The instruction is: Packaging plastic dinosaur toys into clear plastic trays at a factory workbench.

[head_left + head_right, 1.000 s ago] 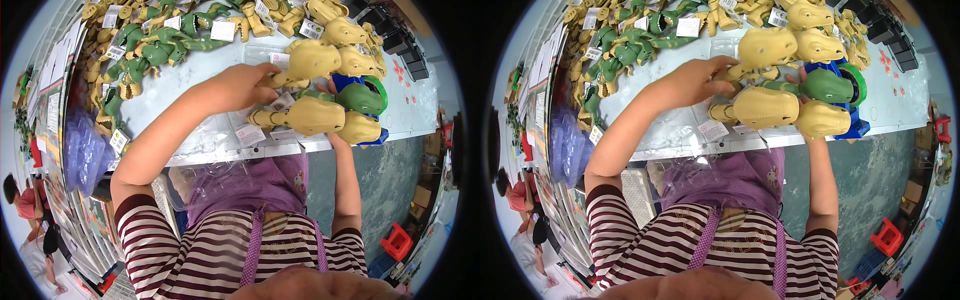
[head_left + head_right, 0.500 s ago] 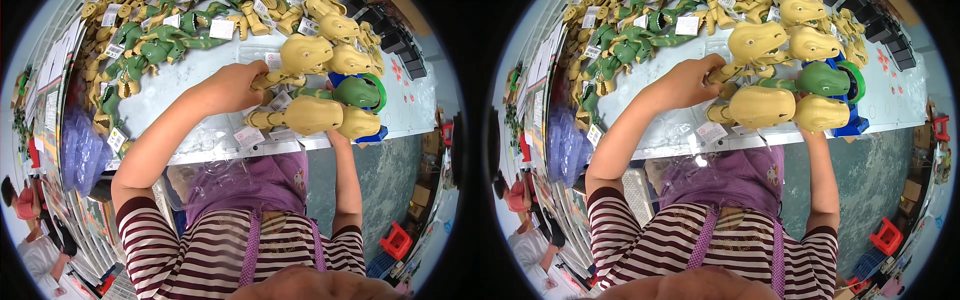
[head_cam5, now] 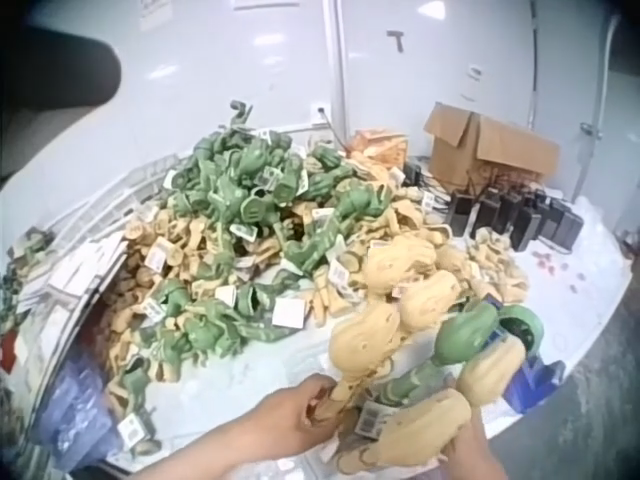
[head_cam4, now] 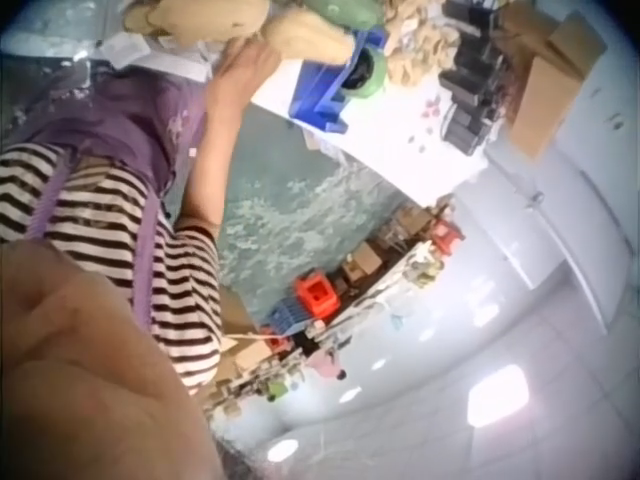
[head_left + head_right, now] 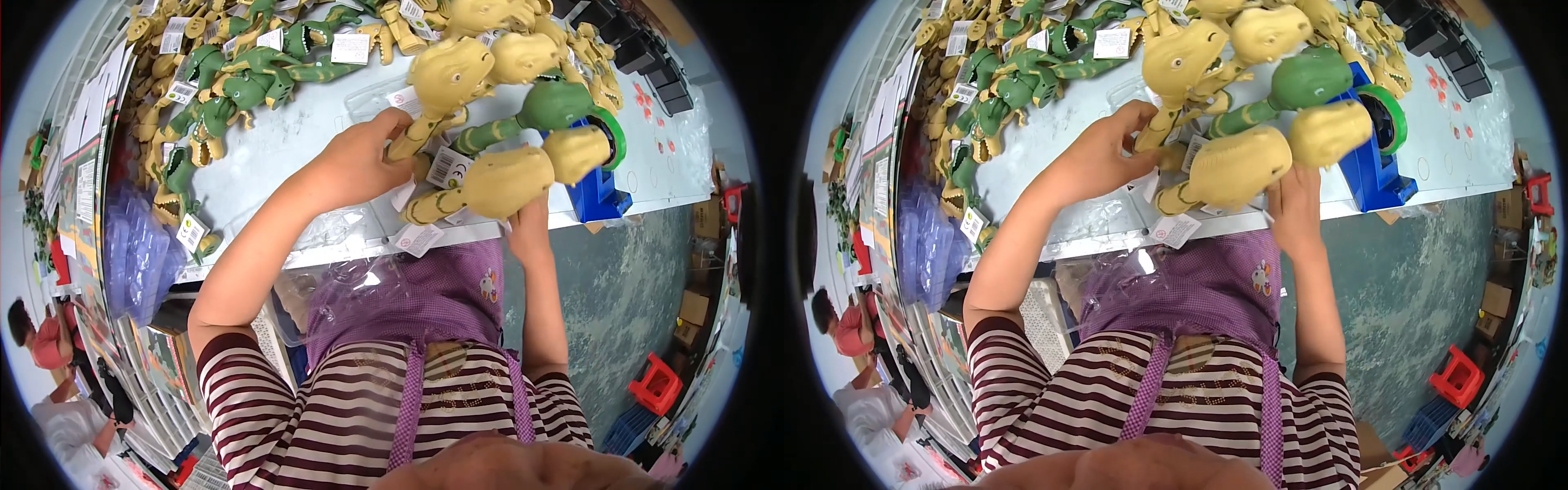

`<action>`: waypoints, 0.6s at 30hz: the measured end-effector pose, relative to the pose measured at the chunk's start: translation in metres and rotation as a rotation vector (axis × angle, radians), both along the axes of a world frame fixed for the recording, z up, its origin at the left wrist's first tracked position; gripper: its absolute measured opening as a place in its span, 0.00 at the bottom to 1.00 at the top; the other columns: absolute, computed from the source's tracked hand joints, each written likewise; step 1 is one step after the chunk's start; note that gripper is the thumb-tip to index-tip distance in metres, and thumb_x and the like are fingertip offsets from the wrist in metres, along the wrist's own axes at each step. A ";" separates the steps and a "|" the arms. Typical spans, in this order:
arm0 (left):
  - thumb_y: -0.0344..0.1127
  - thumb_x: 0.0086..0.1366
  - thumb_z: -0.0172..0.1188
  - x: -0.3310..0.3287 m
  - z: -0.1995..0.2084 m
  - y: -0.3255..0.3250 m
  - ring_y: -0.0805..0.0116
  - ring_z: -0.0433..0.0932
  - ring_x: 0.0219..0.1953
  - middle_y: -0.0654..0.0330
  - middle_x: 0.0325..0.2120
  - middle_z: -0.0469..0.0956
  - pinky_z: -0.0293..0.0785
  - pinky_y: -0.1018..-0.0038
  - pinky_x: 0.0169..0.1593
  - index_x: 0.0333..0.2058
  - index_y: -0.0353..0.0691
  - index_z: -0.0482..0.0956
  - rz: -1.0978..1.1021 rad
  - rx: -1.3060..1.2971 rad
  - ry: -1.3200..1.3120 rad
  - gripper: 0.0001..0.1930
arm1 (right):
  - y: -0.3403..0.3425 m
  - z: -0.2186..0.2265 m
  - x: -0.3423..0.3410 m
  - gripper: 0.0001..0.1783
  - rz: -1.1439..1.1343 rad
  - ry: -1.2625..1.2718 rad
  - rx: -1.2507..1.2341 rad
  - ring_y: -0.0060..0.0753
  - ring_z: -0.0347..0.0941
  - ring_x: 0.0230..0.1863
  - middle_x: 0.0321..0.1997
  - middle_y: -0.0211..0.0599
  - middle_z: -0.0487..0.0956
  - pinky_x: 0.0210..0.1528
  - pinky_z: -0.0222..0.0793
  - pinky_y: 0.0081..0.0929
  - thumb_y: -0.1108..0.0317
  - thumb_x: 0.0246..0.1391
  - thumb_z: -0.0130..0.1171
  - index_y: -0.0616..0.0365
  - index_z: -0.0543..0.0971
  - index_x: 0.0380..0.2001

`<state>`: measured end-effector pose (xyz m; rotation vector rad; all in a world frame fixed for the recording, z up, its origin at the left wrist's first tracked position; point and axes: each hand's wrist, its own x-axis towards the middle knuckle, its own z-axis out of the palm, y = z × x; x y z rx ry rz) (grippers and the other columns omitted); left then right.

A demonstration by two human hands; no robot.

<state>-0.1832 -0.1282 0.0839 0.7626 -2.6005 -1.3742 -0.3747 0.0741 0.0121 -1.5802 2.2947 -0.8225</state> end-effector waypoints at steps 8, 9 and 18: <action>0.36 0.57 0.59 0.001 0.002 0.002 0.71 0.72 0.35 0.58 0.36 0.76 0.69 0.75 0.38 0.53 0.36 0.59 -0.012 0.369 -0.035 0.27 | -0.034 -0.017 -0.053 0.35 0.227 0.231 -0.048 0.44 0.46 0.68 0.66 0.43 0.55 0.66 0.44 0.37 0.71 0.48 0.54 0.60 0.57 0.60; 0.36 0.58 0.58 0.001 0.000 0.000 0.73 0.72 0.35 0.59 0.36 0.76 0.69 0.77 0.36 0.53 0.36 0.59 -0.005 0.495 -0.043 0.27 | -0.035 -0.021 -0.053 0.37 0.235 -0.044 -0.128 0.41 0.48 0.67 0.66 0.42 0.54 0.65 0.46 0.36 0.71 0.48 0.54 0.59 0.54 0.62; 0.41 0.55 0.62 -0.003 -0.006 -0.004 0.74 0.74 0.33 0.59 0.32 0.77 0.69 0.79 0.35 0.54 0.36 0.59 0.058 0.353 0.008 0.31 | -0.040 -0.019 -0.053 0.40 0.231 -0.117 -0.106 0.35 0.53 0.65 0.68 0.37 0.51 0.63 0.53 0.31 0.72 0.50 0.54 0.59 0.47 0.64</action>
